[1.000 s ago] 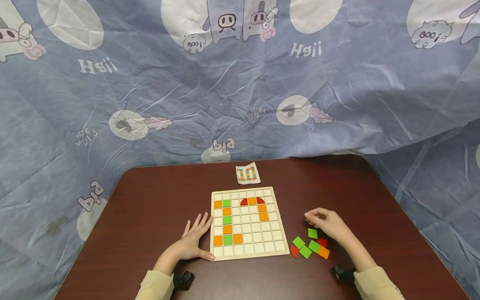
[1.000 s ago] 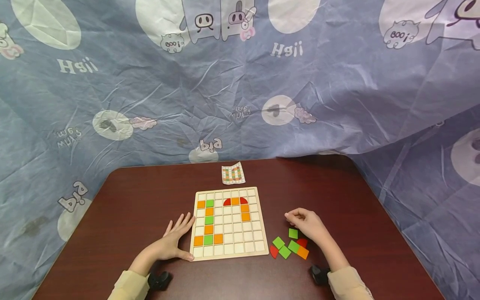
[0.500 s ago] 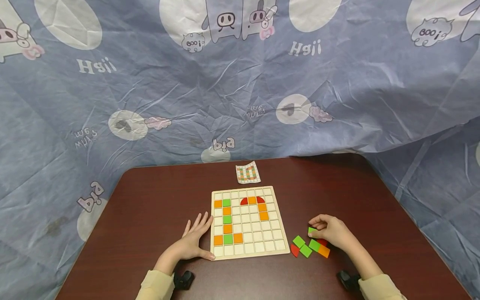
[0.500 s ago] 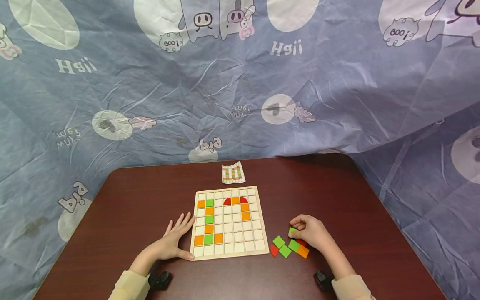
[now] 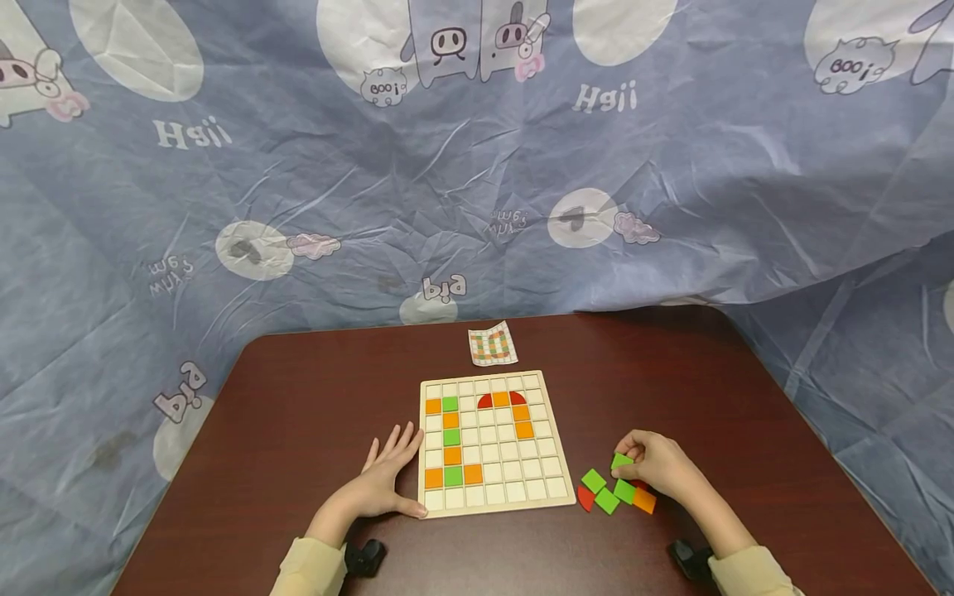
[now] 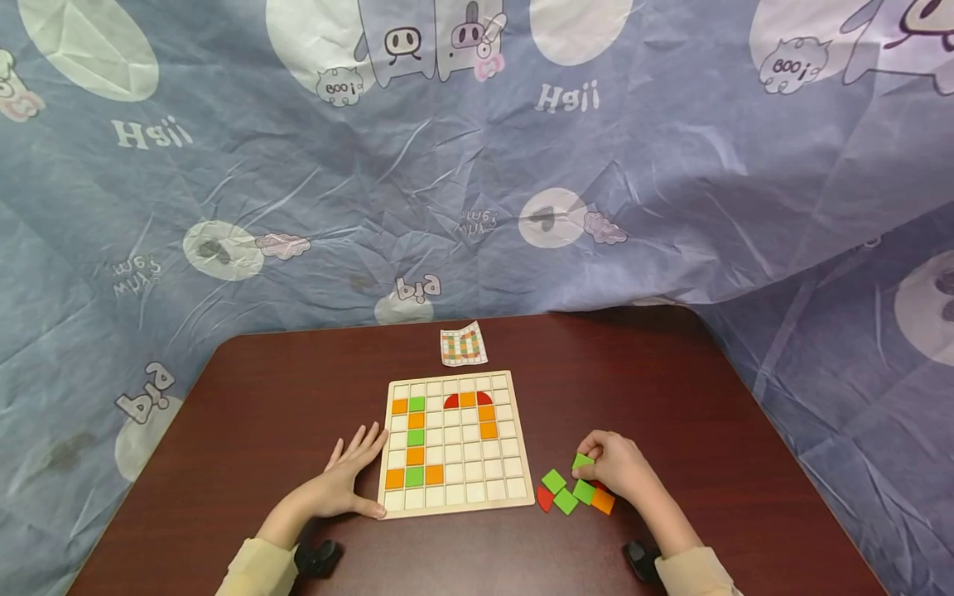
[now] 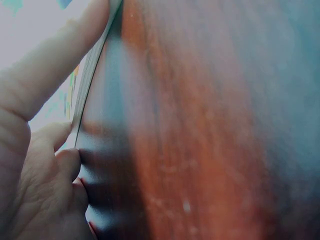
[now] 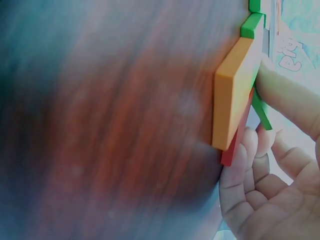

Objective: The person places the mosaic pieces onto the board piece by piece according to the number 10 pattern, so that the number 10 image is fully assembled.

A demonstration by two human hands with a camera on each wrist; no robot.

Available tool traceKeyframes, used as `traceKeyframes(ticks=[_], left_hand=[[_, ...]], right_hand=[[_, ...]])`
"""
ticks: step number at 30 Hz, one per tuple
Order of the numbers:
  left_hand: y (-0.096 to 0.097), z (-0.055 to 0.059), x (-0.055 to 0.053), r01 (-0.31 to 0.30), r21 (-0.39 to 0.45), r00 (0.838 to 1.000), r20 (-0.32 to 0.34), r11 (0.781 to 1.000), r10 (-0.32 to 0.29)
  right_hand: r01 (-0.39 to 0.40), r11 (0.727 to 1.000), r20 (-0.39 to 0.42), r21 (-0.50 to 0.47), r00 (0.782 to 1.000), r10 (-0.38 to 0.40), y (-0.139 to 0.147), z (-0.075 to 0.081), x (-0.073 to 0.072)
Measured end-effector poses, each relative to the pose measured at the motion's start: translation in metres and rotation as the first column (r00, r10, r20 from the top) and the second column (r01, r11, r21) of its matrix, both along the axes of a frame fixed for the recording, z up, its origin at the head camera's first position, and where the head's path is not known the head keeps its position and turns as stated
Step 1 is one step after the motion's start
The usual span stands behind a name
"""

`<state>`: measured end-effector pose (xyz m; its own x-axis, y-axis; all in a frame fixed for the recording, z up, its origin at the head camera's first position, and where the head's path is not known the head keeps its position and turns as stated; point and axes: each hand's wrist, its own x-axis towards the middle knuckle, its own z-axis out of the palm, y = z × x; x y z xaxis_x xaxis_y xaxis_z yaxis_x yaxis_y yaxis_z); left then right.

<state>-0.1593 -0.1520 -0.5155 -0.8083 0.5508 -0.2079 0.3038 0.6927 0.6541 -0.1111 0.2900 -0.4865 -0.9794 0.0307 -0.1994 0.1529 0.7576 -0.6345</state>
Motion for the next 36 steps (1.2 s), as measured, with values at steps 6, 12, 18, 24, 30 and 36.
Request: traceKeyframes(ticks=[6, 12, 18, 24, 30, 36], left_hand=[[0.000, 0.000, 0.001, -0.006, 0.001, 1.000, 0.004, 1.000, 0.006], [0.000, 0.000, 0.001, -0.011, -0.006, 1.000, 0.007, 1.000, 0.011], [0.000, 0.001, 0.001, -0.009, -0.005, 1.000, 0.001, 1.000, 0.009], [0.001, 0.000, 0.000, -0.001, -0.008, 1.000, -0.004, 1.000, 0.001], [0.000, -0.001, -0.001, 0.001, -0.004, 1.000, -0.003, 1.000, -0.001], [0.000, -0.002, -0.001, -0.002, -0.004, 1.000, -0.003, 1.000, 0.002]], right_hand=[[-0.020, 1.000, -0.032, 0.002, 0.999, 0.020, -0.004, -0.002, -0.004], [-0.016, 0.996, -0.071, -0.082, 0.997, 0.010, -0.018, 0.004, -0.011], [-0.023, 0.985, -0.119, -0.168, 0.993, 0.003, -0.038, 0.007, -0.023], [-0.032, 0.970, -0.125, -0.242, 0.992, 0.002, -0.059, 0.005, -0.031], [0.001, 0.955, -0.112, -0.296, 0.993, -0.036, -0.077, 0.002, -0.036], [-0.009, 0.958, -0.109, -0.286, 0.994, -0.023, -0.092, -0.002, -0.037]])
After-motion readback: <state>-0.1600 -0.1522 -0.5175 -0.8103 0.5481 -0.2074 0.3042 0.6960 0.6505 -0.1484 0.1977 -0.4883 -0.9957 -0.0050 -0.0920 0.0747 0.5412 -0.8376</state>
